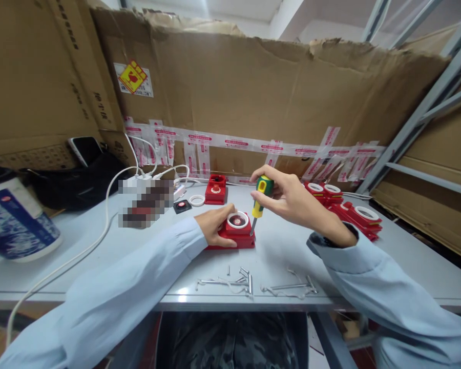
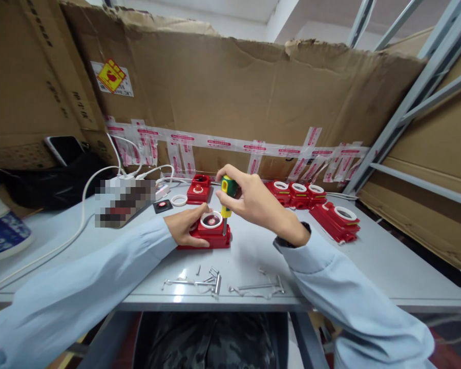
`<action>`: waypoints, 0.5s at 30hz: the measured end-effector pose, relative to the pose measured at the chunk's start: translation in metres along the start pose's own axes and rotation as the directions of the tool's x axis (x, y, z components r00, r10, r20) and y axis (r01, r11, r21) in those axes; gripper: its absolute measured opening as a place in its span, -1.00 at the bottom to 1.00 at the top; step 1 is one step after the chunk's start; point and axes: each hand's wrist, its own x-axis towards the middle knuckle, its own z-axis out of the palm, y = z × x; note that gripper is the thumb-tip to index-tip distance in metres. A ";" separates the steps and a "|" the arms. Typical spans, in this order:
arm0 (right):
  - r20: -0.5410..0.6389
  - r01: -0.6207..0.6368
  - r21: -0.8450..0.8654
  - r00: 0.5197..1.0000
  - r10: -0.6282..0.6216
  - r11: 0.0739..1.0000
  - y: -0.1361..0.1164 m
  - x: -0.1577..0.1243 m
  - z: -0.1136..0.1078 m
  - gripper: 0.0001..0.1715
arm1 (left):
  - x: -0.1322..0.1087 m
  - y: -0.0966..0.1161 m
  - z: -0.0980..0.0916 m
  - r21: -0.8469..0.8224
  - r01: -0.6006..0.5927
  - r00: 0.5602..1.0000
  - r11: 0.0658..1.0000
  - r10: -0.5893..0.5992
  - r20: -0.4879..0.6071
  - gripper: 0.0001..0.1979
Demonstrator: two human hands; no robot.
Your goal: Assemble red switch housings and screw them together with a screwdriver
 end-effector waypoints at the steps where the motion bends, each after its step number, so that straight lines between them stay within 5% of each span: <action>1: -0.058 -0.034 -0.084 0.998 0.029 0.996 -0.001 0.000 0.002 -0.82 | 0.000 0.000 0.000 0.001 0.001 1.000 1.000 -0.001 0.002 -0.40; 5: -0.160 -0.098 -0.280 0.986 0.054 0.955 -0.004 -0.001 0.005 -0.72 | 0.000 0.000 0.000 -0.011 -0.001 1.000 1.000 0.001 -0.003 -0.39; 10: 0.041 0.031 0.007 0.999 -0.031 1.000 -0.002 -0.002 -0.001 -0.70 | -0.001 0.001 0.000 0.008 0.028 1.000 1.000 -0.028 0.006 -0.37; 12: -0.033 -0.026 -0.080 0.999 0.023 0.996 -0.002 -0.001 0.000 -0.81 | 0.000 0.001 -0.001 0.000 0.030 0.999 1.000 -0.030 0.010 -0.37; 15: -0.148 -0.123 -0.261 0.985 0.086 0.958 -0.003 -0.001 0.001 -0.72 | 0.000 0.002 -0.001 -0.010 0.020 1.000 1.000 -0.020 0.018 -0.39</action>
